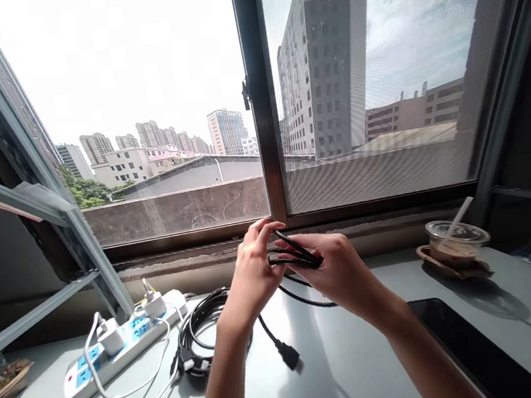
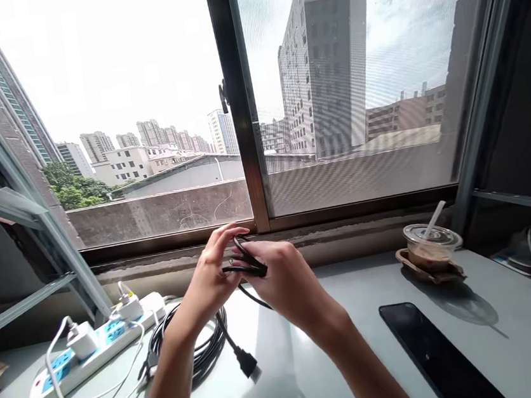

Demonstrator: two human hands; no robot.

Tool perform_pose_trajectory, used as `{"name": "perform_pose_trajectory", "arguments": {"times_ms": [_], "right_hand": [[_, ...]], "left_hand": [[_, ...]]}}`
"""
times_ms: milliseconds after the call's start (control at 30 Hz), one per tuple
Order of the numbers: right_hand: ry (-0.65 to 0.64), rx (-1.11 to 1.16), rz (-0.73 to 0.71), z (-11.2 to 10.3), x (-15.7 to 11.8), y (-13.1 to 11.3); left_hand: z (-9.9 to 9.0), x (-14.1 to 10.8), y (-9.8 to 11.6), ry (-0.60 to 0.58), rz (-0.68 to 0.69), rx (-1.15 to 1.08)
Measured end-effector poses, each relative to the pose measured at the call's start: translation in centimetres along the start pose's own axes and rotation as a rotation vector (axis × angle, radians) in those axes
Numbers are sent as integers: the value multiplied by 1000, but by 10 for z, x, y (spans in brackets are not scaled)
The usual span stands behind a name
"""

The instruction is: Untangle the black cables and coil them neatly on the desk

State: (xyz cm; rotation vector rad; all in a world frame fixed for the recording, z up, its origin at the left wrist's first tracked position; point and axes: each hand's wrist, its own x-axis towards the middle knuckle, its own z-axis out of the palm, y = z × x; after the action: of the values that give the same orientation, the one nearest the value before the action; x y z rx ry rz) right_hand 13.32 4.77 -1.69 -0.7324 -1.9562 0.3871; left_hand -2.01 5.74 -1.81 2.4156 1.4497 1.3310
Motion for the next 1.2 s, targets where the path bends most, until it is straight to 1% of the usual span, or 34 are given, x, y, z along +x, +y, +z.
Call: {"name": "perform_pose_trajectory", "arguments": {"times_ms": [100,167,200,233,300,400,467,500,567,633,700,767,867,967,1067,1200], "right_hand": [[41,111,-50,-8,-2,-7],[88,171,-41,-14,-4,-12],[114,196,-18,-15,-5,-13],[131,221,11,-16,-5,-14],[134,281,81,-16,-5,-9],[83,368,120,-14,1,8],[92,292,97,-11,5,19],[111,225,93,-10,6,23],[160,112,112,-5,8,25],[198,87,143,-1,8,23],[207,94,168,2,6,18],[183,146,182,1,5,13],[154,324,145,-3,3,7],[200,452,96,-6,2,2],[248,522,62,-3,3,-1],[333,562,65,6,4,-1]], "left_hand": [[-7,2,5,162,54,29],[-11,1,7,229,47,-51],[-12,0,7,249,19,-97],[-12,0,6,252,-26,-143],[-12,-1,4,201,-165,-273],[-15,-3,5,93,-451,-619],[-21,-5,10,90,-575,-849],[-24,-5,13,110,-598,-934],[-31,-7,20,174,-595,-1041],[-34,-9,26,220,-584,-1092],[-35,-10,28,213,-569,-1122],[-35,-11,27,163,-539,-1153],[-34,-11,22,100,-467,-1221],[-35,-10,16,67,-375,-1349],[-37,-7,10,-12,-304,-1461],[-37,-4,-3,-127,-295,-1472]]}}
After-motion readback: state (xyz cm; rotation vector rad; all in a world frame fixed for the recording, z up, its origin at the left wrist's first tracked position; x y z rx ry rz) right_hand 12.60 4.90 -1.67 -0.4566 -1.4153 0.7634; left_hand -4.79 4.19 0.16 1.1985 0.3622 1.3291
